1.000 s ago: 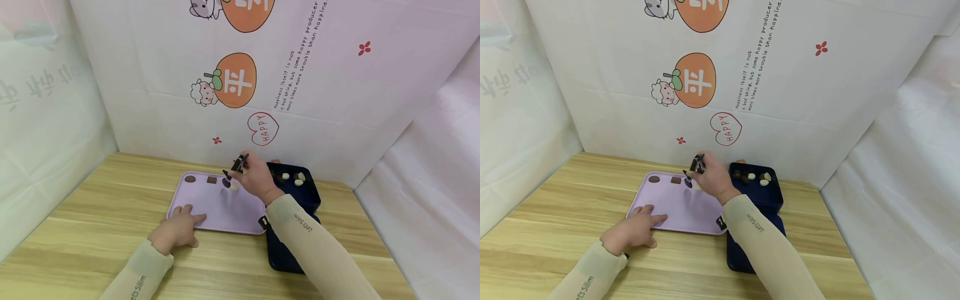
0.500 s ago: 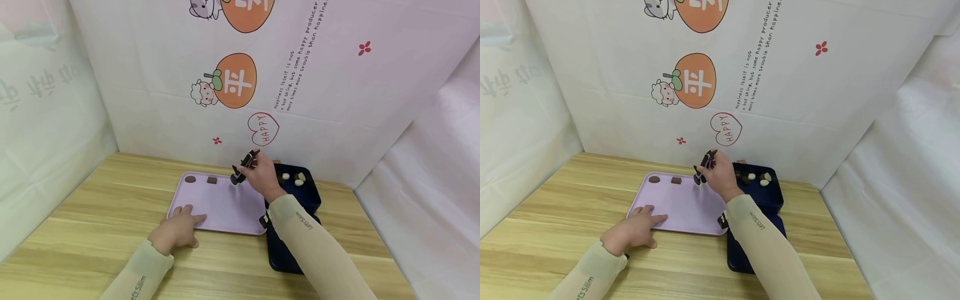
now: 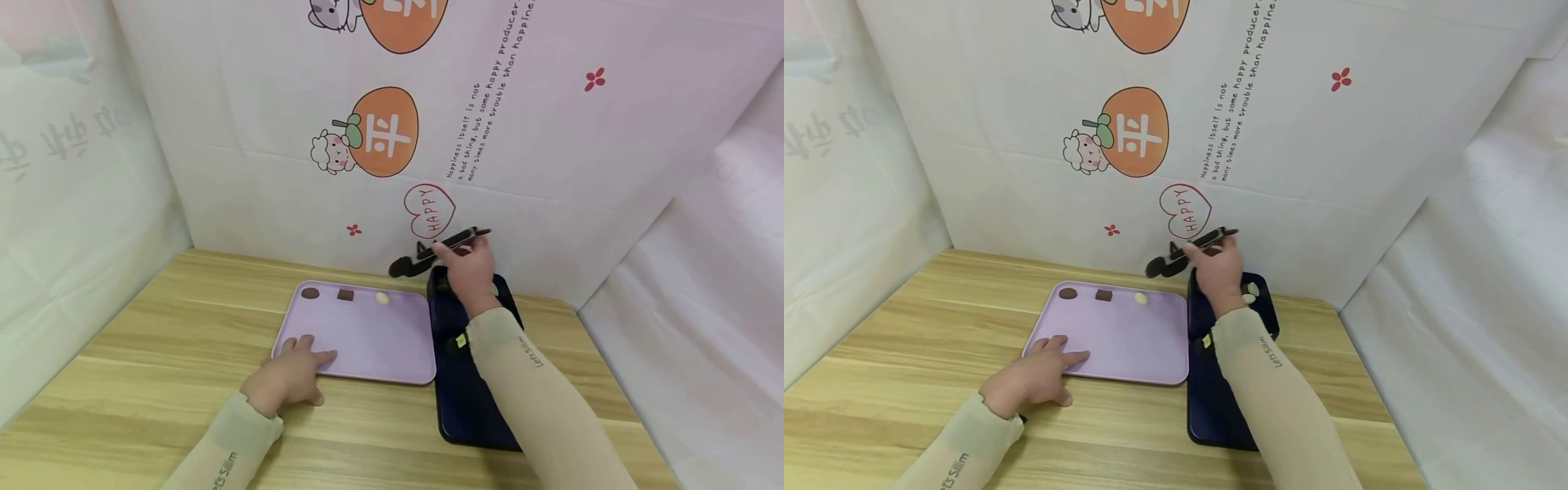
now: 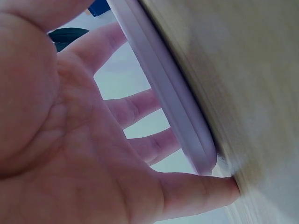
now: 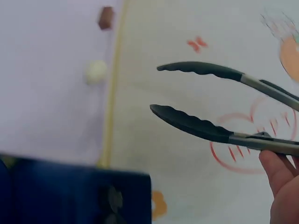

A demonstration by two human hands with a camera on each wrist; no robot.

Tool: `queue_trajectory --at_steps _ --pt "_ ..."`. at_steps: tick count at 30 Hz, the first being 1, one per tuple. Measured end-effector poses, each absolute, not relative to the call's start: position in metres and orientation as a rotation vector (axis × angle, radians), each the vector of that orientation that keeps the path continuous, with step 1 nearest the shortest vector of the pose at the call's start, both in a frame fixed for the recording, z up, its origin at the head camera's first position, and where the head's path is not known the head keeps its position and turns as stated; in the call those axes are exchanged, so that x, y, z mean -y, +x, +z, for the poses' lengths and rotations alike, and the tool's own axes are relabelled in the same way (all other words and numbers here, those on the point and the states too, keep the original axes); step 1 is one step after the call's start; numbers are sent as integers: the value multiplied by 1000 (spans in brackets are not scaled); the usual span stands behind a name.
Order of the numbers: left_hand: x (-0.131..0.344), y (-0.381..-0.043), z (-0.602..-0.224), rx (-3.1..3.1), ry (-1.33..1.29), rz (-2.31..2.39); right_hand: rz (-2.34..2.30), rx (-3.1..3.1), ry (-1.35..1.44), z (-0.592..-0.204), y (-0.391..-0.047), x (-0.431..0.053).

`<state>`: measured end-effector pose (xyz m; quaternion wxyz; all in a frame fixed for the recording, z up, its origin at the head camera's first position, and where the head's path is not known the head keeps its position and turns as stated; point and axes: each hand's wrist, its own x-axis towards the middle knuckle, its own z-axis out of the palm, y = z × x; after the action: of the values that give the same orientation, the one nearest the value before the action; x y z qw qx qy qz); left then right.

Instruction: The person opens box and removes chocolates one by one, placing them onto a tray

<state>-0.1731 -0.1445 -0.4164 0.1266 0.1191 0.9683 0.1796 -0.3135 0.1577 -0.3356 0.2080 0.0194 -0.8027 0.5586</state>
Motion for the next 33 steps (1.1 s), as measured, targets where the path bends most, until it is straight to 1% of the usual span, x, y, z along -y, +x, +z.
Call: queue_trajectory --at_steps 3,6,11,15,24,33 --pt "145 -173 -416 -2818 346 526 1507 2185 -56 -327 -316 -178" --pt "145 -173 -416 -2815 344 526 1392 2224 -100 -322 -317 -197" --pt "145 -173 -416 -2808 342 529 1145 2390 -76 -322 -317 -225" --pt "145 -173 -416 -2808 339 529 1044 2508 -37 -326 -318 -238" --pt "146 -174 -418 -2815 336 525 964 2643 127 -340 -325 -239" --pt "146 -174 -419 -2805 330 542 910 2668 179 -353 -329 -236"
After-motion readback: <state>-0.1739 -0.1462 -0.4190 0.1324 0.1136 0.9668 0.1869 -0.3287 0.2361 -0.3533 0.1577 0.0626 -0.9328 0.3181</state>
